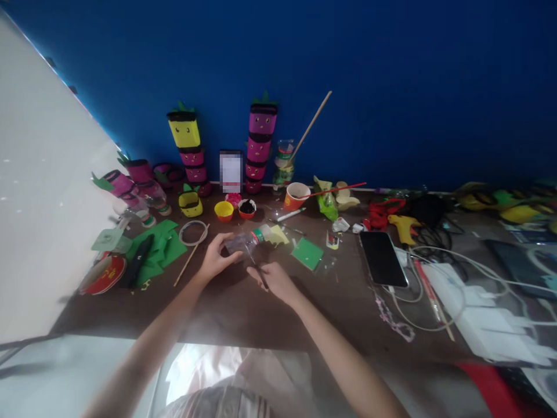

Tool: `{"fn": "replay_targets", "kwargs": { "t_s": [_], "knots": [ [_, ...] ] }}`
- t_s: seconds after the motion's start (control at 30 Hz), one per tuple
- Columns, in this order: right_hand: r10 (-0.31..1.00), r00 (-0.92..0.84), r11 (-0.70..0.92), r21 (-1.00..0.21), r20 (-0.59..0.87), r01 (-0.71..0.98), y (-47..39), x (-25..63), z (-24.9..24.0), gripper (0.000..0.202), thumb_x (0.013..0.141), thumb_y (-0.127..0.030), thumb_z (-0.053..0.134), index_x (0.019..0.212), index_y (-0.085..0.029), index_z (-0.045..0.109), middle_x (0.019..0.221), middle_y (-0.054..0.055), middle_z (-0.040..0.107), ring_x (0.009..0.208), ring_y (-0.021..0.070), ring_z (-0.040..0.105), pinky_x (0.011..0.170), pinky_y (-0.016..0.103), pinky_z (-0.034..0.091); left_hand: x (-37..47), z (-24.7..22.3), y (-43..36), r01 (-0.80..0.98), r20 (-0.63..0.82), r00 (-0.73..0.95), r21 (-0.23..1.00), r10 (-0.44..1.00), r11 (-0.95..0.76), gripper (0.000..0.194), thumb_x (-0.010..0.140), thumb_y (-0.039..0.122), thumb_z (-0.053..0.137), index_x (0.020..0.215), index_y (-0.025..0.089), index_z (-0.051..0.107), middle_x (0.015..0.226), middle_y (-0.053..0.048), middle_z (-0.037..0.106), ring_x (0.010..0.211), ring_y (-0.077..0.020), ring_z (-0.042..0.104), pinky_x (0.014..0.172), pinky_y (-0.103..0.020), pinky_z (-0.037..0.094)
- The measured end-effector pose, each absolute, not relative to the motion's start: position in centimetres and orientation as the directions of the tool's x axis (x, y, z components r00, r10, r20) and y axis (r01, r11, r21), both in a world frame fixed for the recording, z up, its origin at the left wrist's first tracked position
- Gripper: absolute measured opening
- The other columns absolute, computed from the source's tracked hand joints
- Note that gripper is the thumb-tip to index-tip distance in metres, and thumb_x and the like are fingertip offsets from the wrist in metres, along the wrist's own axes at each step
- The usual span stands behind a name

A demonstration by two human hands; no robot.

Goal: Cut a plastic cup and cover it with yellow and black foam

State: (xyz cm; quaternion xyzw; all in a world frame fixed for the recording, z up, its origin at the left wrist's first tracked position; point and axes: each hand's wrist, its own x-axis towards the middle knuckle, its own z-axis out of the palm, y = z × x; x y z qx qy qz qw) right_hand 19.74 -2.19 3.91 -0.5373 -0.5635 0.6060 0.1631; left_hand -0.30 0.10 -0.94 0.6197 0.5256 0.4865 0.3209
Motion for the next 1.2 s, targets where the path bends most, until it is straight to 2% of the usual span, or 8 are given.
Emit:
{"fn": "replay_targets", "kwargs": {
  "t_s": [0.13, 0.27, 0.57, 0.73, 0.9, 1.1, 1.2],
  "knots": [
    [0.763, -0.399, -0.401, -0.856, -0.509, 0.327, -2.0, 19.8, 3.6, 0.054, 0.075, -0.063, 0.050, 0.051, -0.015, 0.052, 0.032, -0.003, 0.043, 0.030, 0.0050, 0.034, 0.036, 0.020, 0.019, 0.0, -0.3, -0.3, 0.461, 0.363, 0.032, 0.822, 0.931, -0.336, 0.048, 0.068, 0.029, 0.071, 0.111, 0.019, 0.053, 0.104, -0.008, 0.059, 0.097, -0.0218, 0.058, 0.084, -0.038, 0.049],
    [0.725, -0.426, -0.406, -0.835, -0.541, 0.371, -1.2, 19.8, 4.2, 0.054, 0.073, -0.063, 0.052, 0.050, -0.014, 0.054, 0.032, -0.002, 0.045, 0.030, 0.0049, 0.035, 0.035, 0.020, 0.018, 0.0, -0.1, -0.3, 0.484, 0.401, 0.032, 0.796, 0.916, -0.365, 0.047, 0.069, 0.028, 0.070, 0.112, 0.019, 0.052, 0.104, -0.008, 0.058, 0.095, -0.0210, 0.058, 0.082, -0.037, 0.049],
    [0.790, -0.389, -0.312, -0.857, -0.475, 0.411, -1.3, 19.7, 3.3, 0.052, 0.073, -0.063, 0.055, 0.048, -0.018, 0.042, 0.033, -0.007, 0.038, 0.030, 0.0047, 0.033, 0.037, 0.021, 0.022, -0.2, -1.2, 0.0, 0.399, 0.313, -0.031, 0.875, 0.949, -0.275, 0.049, 0.069, 0.035, 0.071, 0.110, 0.018, 0.052, 0.103, -0.007, 0.058, 0.096, -0.0210, 0.059, 0.085, -0.036, 0.049],
    [0.818, -0.345, -0.302, -0.854, -0.461, 0.423, -1.7, 19.7, 2.7, 0.053, 0.070, -0.064, 0.057, 0.048, -0.019, 0.042, 0.037, -0.005, 0.038, 0.035, 0.0066, 0.037, 0.037, 0.022, 0.022, -0.2, -1.3, 0.1, 0.376, 0.294, -0.035, 0.889, 0.955, -0.260, 0.050, 0.068, 0.034, 0.072, 0.111, 0.019, 0.051, 0.104, -0.008, 0.057, 0.098, -0.0216, 0.059, 0.087, -0.037, 0.049],
    [0.813, -0.324, -0.359, -0.855, -0.484, 0.375, -2.1, 20.0, 3.0, 0.051, 0.069, -0.061, 0.060, 0.047, -0.018, 0.043, 0.037, -0.005, 0.040, 0.035, 0.0054, 0.036, 0.038, 0.021, 0.022, -0.4, -0.5, 0.1, 0.428, 0.334, 0.006, 0.851, 0.943, -0.304, 0.049, 0.067, 0.032, 0.072, 0.110, 0.019, 0.052, 0.105, -0.008, 0.057, 0.098, -0.0215, 0.058, 0.086, -0.037, 0.048],
    [0.764, -0.390, -0.425, -0.855, -0.514, 0.296, -2.1, 19.9, 2.7, 0.054, 0.073, -0.065, 0.050, 0.050, -0.016, 0.051, 0.032, -0.003, 0.042, 0.030, 0.0053, 0.034, 0.036, 0.021, 0.019, -0.2, -0.1, -0.3, 0.507, 0.401, 0.086, 0.770, 0.912, -0.386, 0.045, 0.070, 0.028, 0.069, 0.111, 0.018, 0.052, 0.105, -0.009, 0.058, 0.099, -0.0218, 0.057, 0.086, -0.037, 0.047],
    [0.762, -0.403, -0.403, -0.858, -0.507, 0.317, -1.5, 19.7, 3.2, 0.054, 0.072, -0.065, 0.052, 0.050, -0.015, 0.052, 0.033, -0.002, 0.046, 0.030, 0.0050, 0.035, 0.036, 0.020, 0.020, 0.0, -0.1, -0.3, 0.503, 0.394, 0.102, 0.772, 0.914, -0.389, 0.045, 0.070, 0.029, 0.069, 0.111, 0.019, 0.053, 0.104, -0.009, 0.059, 0.097, -0.0218, 0.057, 0.084, -0.037, 0.048]
  ]
}}
